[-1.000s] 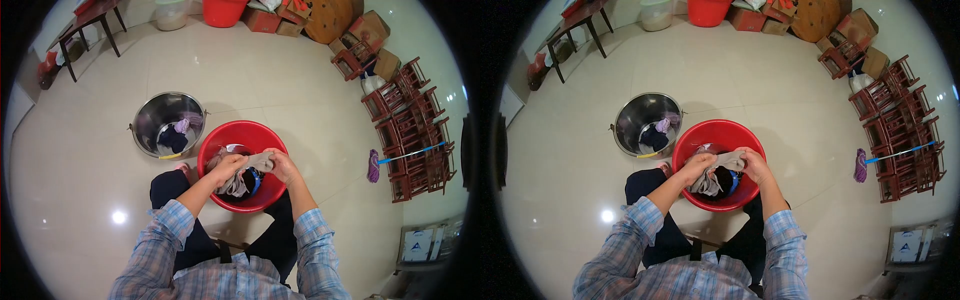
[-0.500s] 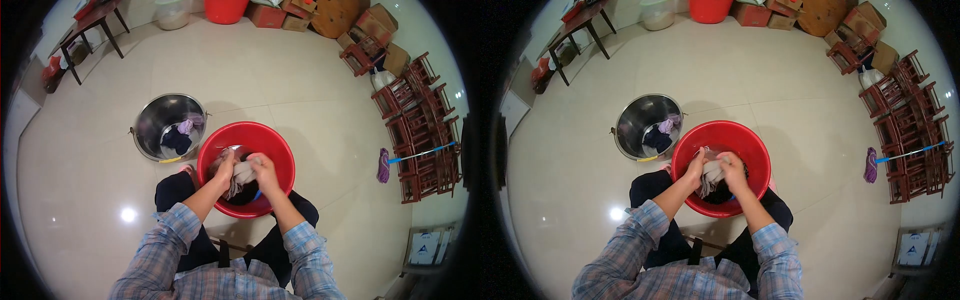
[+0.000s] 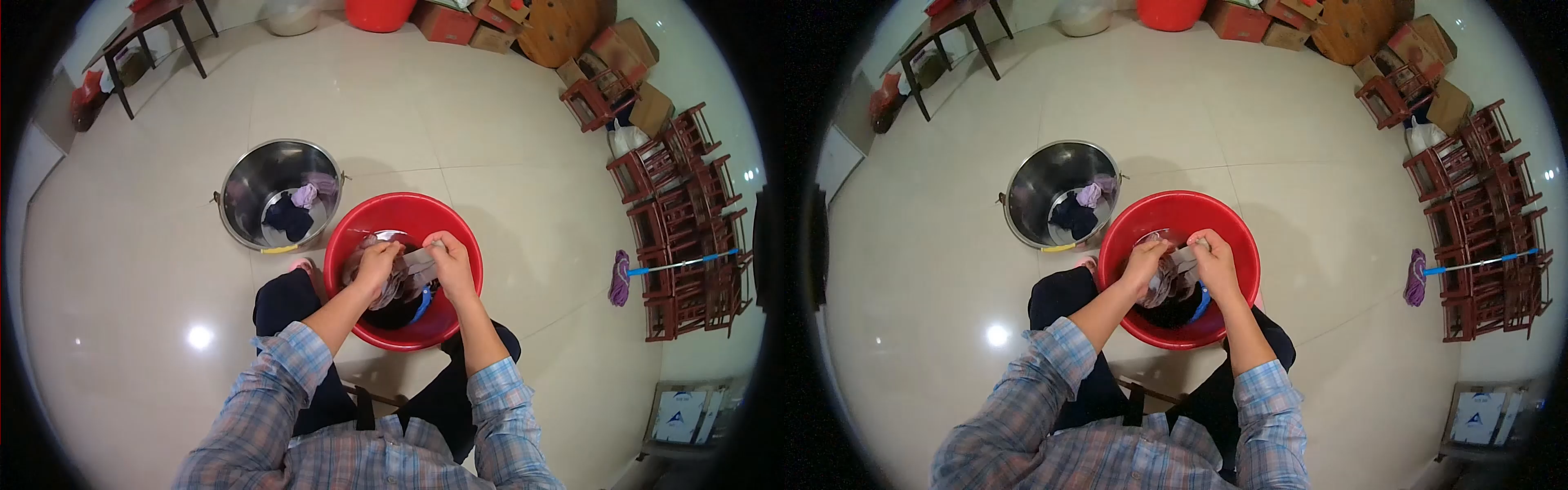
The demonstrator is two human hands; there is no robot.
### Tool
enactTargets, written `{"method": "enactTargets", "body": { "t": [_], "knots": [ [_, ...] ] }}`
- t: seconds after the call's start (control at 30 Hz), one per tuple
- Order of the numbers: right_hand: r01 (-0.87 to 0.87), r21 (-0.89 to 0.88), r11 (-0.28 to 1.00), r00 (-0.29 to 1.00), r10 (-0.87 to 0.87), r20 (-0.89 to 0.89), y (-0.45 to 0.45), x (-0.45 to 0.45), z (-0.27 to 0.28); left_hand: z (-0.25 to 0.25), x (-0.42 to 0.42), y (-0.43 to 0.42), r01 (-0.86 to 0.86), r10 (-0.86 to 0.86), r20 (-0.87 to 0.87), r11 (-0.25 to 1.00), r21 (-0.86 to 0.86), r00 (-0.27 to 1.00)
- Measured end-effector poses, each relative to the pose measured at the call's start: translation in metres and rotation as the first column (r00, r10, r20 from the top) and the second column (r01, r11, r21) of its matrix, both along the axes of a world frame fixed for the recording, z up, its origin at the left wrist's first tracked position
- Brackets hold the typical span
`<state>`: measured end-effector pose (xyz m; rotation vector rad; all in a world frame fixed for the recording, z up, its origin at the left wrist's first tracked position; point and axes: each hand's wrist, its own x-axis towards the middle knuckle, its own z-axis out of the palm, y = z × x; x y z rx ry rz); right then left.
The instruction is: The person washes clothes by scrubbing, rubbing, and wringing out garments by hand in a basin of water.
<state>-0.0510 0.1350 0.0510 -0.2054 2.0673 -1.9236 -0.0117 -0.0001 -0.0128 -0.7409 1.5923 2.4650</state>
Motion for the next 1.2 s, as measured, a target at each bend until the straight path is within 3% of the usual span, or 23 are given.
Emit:
{"method": "enactTargets", "body": {
  "t": [0.07,0.17,0.23,0.27,0.3,0.37,0.43,0.5,0.6,0.63,0.7,0.73,0.77,0.83,0.9,0.97,1.0,1.07,1.1,1.13,1.2],
  "knots": [
    [-0.055,0.046,0.997,0.998,0.056,-0.026,-0.001,0.000,0.007,-0.014,-0.001,-0.002,0.038,-0.037,0.023,0.998,-0.055,0.999],
    [-0.099,0.110,0.989,0.993,0.105,-0.046,-0.009,0.004,0.019,-0.015,-0.001,-0.002,-0.098,0.095,-0.081,0.995,-0.036,0.992],
    [-0.106,0.014,0.994,0.994,0.106,0.025,-0.013,0.003,0.020,-0.004,0.002,0.001,0.058,-0.054,-0.223,0.998,0.012,0.973],
    [-0.097,-0.087,0.991,0.989,0.106,0.103,-0.014,0.002,0.020,-0.002,0.004,-0.001,0.141,-0.162,-0.238,0.985,-0.101,0.958],
    [-0.101,-0.083,0.991,0.989,0.110,0.102,-0.016,0.001,0.025,0.006,0.004,-0.001,0.138,-0.158,-0.240,0.986,-0.098,0.958],
    [-0.107,-0.193,0.975,0.978,0.138,0.155,-0.022,0.001,0.038,0.026,0.008,-0.002,0.298,-0.296,-0.113,0.955,-0.001,0.948],
    [-0.092,-0.212,0.973,0.970,0.136,0.203,-0.021,-0.004,0.043,0.033,0.012,0.000,0.318,-0.322,-0.105,0.946,-0.059,0.941],
    [-0.078,-0.232,0.969,0.960,0.136,0.246,-0.013,-0.009,0.041,0.041,0.014,0.002,0.347,-0.336,-0.088,0.916,0.201,0.938],
    [0.095,-0.232,0.968,0.981,-0.050,0.190,-0.004,-0.016,0.028,0.022,0.014,0.002,0.454,-0.438,-0.122,0.873,0.181,0.891],
    [0.094,-0.235,0.967,0.980,-0.049,0.191,0.002,-0.017,0.022,0.020,0.014,0.002,0.452,-0.437,-0.120,0.874,0.179,0.891],
    [0.296,-0.323,0.899,0.922,-0.181,0.343,0.013,-0.022,0.005,0.020,0.012,0.003,0.399,-0.403,-0.024,0.893,0.210,0.915],
    [0.331,-0.343,0.879,0.881,-0.157,0.446,0.018,-0.023,-0.001,0.015,0.009,0.005,0.322,-0.334,0.019,0.922,0.215,0.942],
    [0.332,-0.346,0.878,0.882,-0.158,0.445,0.019,-0.022,-0.008,0.010,0.007,0.007,0.324,-0.336,0.018,0.922,0.212,0.942],
    [0.323,-0.385,0.865,0.892,-0.142,0.430,0.007,-0.014,-0.016,0.010,0.003,0.008,0.111,-0.148,0.160,0.968,0.224,0.976],
    [0.162,-0.293,0.942,0.964,-0.088,0.250,-0.006,0.002,-0.025,0.012,0.001,0.010,0.014,-0.057,0.216,0.980,0.198,0.975],
    [0.084,-0.232,0.969,0.981,-0.040,0.188,-0.025,0.025,-0.012,-0.007,-0.003,0.013,-0.095,0.068,0.227,0.989,0.112,0.972],
    [0.007,-0.152,0.988,0.996,0.005,0.084,-0.031,0.031,-0.014,0.000,-0.001,0.016,-0.216,0.184,0.197,0.965,0.151,0.963],
    [-0.075,0.126,0.989,0.981,0.096,-0.169,-0.040,0.039,-0.013,-0.020,-0.003,0.015,-0.200,0.178,0.124,0.959,0.202,0.976],
    [-0.075,0.122,0.990,0.982,0.094,-0.166,-0.044,0.043,-0.012,-0.021,-0.003,0.013,-0.180,0.174,0.045,0.951,0.251,0.984],
    [-0.056,0.159,0.986,0.950,0.101,-0.294,-0.048,0.046,-0.011,-0.018,-0.001,0.013,-0.191,0.154,0.130,0.919,0.346,0.979],
    [0.005,0.214,0.977,0.833,0.114,-0.541,-0.052,0.043,-0.012,-0.020,-0.002,0.011,-0.133,0.123,0.052,0.909,0.394,0.991]
  ]
}}
